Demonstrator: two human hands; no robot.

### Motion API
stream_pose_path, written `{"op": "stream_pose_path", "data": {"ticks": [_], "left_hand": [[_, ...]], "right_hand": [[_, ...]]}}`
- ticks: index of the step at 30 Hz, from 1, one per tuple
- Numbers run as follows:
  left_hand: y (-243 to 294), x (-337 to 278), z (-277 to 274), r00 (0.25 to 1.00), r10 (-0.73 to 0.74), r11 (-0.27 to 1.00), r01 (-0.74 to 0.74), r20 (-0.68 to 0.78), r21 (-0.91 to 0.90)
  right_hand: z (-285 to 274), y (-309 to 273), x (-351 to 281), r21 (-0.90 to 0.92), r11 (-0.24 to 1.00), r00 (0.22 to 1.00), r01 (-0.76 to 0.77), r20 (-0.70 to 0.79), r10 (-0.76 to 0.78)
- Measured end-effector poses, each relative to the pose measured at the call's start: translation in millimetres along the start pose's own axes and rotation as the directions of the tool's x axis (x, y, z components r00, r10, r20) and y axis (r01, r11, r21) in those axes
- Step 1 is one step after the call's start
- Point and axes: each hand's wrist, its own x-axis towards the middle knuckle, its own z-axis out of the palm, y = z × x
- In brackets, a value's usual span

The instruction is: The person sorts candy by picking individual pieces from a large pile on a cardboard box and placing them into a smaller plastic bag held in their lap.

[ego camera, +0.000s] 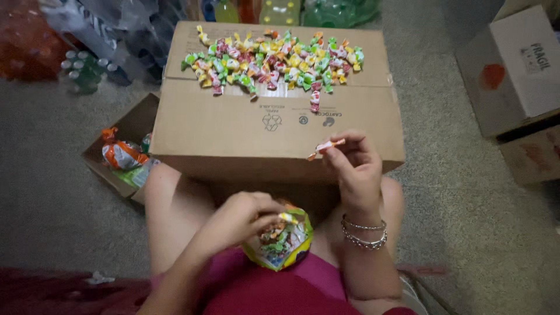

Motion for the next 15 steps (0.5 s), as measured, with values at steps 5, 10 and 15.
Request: {"op": "stream_pose_path", "data": {"ticks": [5, 10, 15], "left_hand": [[-8, -21, 12, 0.982, -0.182, 0.976, 0.186, -0.042, 0.115], [-6, -26, -2, 0.942, -0.121, 0.988, 0.144, -0.313, 0.049], [21, -17, -8, 0.835, -0.038, 0.988, -0.050, -0.549, -0.144]], "right_hand": [[13, -11, -5, 0.023, 1.000, 0.999, -0.003, 0.040, 0.002], [25, -12, -19, -0.051, 0.997, 0.994, -0.054, 0.096, 0.059], [40, -16, -29, 0.055, 0.997, 0.974, -0.051, 0.222, 0.037]]}}
